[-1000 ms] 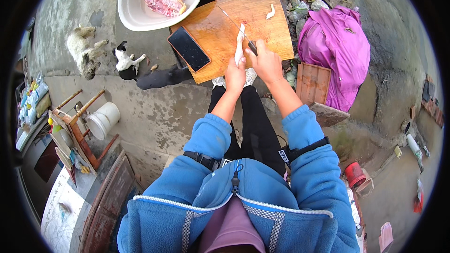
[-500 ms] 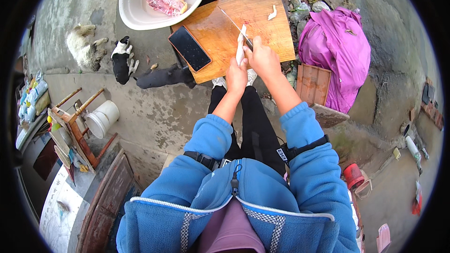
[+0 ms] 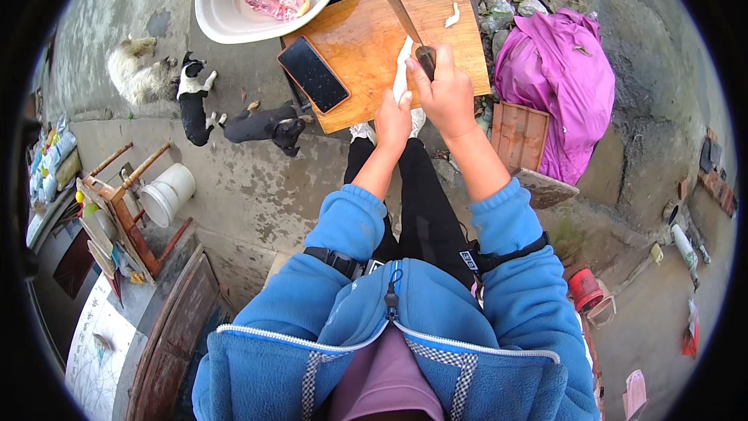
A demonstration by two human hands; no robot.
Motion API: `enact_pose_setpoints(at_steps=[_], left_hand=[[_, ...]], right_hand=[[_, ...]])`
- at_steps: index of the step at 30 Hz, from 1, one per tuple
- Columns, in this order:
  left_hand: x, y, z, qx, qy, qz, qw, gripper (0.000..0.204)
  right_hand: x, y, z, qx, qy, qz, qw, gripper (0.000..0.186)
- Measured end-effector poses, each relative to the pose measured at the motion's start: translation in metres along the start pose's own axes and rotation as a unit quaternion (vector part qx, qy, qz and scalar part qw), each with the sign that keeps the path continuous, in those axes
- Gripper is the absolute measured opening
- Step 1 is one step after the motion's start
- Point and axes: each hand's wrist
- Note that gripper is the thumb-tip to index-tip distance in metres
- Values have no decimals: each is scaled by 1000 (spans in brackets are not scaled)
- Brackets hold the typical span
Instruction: The person uses a cleaver to cut raw chicken pieces on a wooden cutting board. They separate parts of the chicken, including legs and other pieces, and place the cut portions into a nearby bowl. A dog is present nearby and receives a small piece of meat.
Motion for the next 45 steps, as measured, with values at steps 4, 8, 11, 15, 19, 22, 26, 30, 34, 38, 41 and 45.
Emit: enact_pose_setpoints(at_steps=[4,8,11,15,19,22,26,30,34,38,41,45], left_hand=[[3,3,0,-11,0,-5,1000,33],[6,1,5,-31,19,5,999,32],[2,-4,5,-81,6,-35,996,31],[6,2,-3,-142,78,-5,987,30],[15,22,-15,-81,72,6,994,35],[13,34,-21,76,124,25,989,42],[20,56,-20,189,286,182,922,45],[55,87,-3,170,119,252,945,34],[76,96,9,212,95,249,940,21],[92,114,16,97,180,279,938,17],[111,135,21,145,145,257,944,13],[123,140,26,214,137,284,925,12]], right_hand=[[5,16,13,-176,-137,178,959,36],[4,27,14,-191,-152,178,953,36],[-5,28,10,-175,-152,180,956,37],[-17,27,-3,-178,-126,177,960,35],[-27,23,-28,-100,-52,188,976,33],[-32,19,-53,-35,4,156,987,32],[-39,19,-84,-18,32,226,974,36],[-53,26,-103,-35,39,271,961,39],[-67,38,-114,-35,43,256,965,40],[-74,46,-123,-14,44,263,964,39],[-76,49,-129,0,58,249,967,37],[-79,54,-137,8,54,290,955,35]])
Point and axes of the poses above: each hand's wrist, its own x-axis towards the middle knuckle, its own z-axis out of the palm, y = z × x, and after that the axes turned 14 degrees about x, right-handed
